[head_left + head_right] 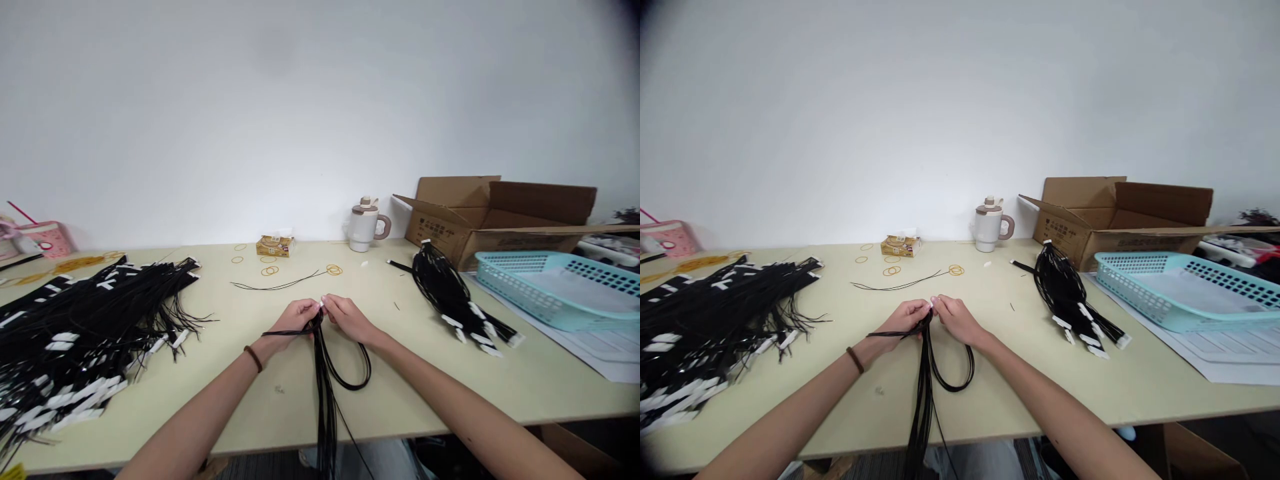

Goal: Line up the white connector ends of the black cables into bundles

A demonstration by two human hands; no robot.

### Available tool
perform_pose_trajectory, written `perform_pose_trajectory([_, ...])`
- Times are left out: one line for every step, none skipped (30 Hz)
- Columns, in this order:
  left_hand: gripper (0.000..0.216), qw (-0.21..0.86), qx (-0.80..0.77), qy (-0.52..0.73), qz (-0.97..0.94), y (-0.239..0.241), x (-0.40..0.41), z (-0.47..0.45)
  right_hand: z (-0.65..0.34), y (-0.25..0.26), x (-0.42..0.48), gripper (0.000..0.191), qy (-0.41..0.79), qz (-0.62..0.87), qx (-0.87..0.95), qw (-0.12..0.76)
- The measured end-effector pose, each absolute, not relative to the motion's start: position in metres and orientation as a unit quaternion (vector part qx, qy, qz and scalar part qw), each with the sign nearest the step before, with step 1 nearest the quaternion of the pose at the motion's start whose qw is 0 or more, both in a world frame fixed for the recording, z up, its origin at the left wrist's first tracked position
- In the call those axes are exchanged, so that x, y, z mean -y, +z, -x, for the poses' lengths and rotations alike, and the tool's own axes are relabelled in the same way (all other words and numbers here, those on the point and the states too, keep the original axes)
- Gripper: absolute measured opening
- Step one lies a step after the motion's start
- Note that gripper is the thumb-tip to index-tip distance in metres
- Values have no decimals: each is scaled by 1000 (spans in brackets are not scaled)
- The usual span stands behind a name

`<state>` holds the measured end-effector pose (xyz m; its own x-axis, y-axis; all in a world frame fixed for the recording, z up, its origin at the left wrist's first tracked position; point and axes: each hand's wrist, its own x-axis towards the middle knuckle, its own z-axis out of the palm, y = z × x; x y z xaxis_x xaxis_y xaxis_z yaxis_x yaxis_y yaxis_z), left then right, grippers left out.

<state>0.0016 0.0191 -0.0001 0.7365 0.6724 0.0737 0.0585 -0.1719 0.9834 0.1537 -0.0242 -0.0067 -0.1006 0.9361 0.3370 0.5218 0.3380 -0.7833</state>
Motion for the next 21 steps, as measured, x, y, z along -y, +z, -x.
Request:
perform_pose_trajectory([38, 592, -255, 258, -720, 0, -19, -2, -154, -6, 24, 40, 244, 521, 701, 422])
perform_pose_trajectory([38, 592, -255, 257, -720, 0, -19, -2, -154, -6, 25, 40, 244, 521, 701, 422])
perform_pose_trajectory([38, 592, -256, 256, -720, 0, -19, -2, -154, -6, 25, 40, 243, 521, 701, 422])
perform_pose_trajectory([38, 591, -256, 257, -721, 0, -19, -2, -154, -6, 24, 40, 243, 521, 701, 422])
perform_pose_trajectory([38, 591, -255, 258, -721, 0, -19, -2, -154, -6, 24, 40, 242, 521, 702, 422])
perform_pose_trajectory([37, 591, -255, 258, -720, 0, -19, -2, -154, -6, 24, 40, 241, 521, 702, 422])
perform_pose_trajectory([37, 592, -256, 259, -719, 0, -19, -2, -154, -7, 24, 40, 241, 521, 702, 422])
perform_pose_trajectory([37, 592, -256, 260, -719, 0, -19, -2, -154, -7, 24, 40, 240, 521, 702, 422])
perform_pose_trajectory([37, 592, -256, 260, -719, 0, -19, -2, -154, -7, 24, 40, 240, 521, 702, 422])
perform_pose_trajectory([37, 592, -256, 260, -719, 0, -19, -2, -154, -7, 24, 39, 240, 522, 702, 422])
perform_pose_trajectory([37, 592, -256, 260, -719, 0, -19, -2, -154, -7, 24, 39, 240, 522, 702, 422])
perform_pose_trajectory([37, 592, -256, 259, -719, 0, -19, -1, -154, -7, 24, 39, 239, 523, 702, 421])
perform_pose_trajectory([36, 593, -256, 257, -719, 0, -19, -1, -154, -7, 24, 39, 239, 523, 702, 421])
perform_pose_trajectory([36, 593, -256, 256, -719, 0, -19, -1, -154, -7, 24, 39, 240, 523, 702, 420])
perform_pose_trajectory([36, 594, -256, 256, -718, 0, -19, -1, -154, -6, 25, 39, 240, 524, 702, 419])
perform_pose_trajectory([36, 596, -255, 255, -718, 0, -19, -1, -154, -6, 25, 39, 240, 524, 702, 419])
perform_pose_trajectory([36, 597, -254, 255, -717, 0, -19, -1, -154, -6, 25, 39, 241, 524, 702, 418])
perform_pose_trajectory([35, 597, -252, 255, -718, 0, -19, -1, -154, -6, 24, 39, 241, 525, 702, 417])
perform_pose_trajectory([36, 597, -252, 256, -718, 0, -19, -1, -154, -6, 24, 39, 241, 525, 702, 417])
perform_pose_trajectory([36, 596, -251, 256, -719, 0, -19, -2, -154, -6, 24, 39, 241, 525, 702, 416])
perform_pose_trajectory([36, 595, -252, 256, -719, -1, -19, -2, -155, -7, 24, 39, 241, 526, 702, 416])
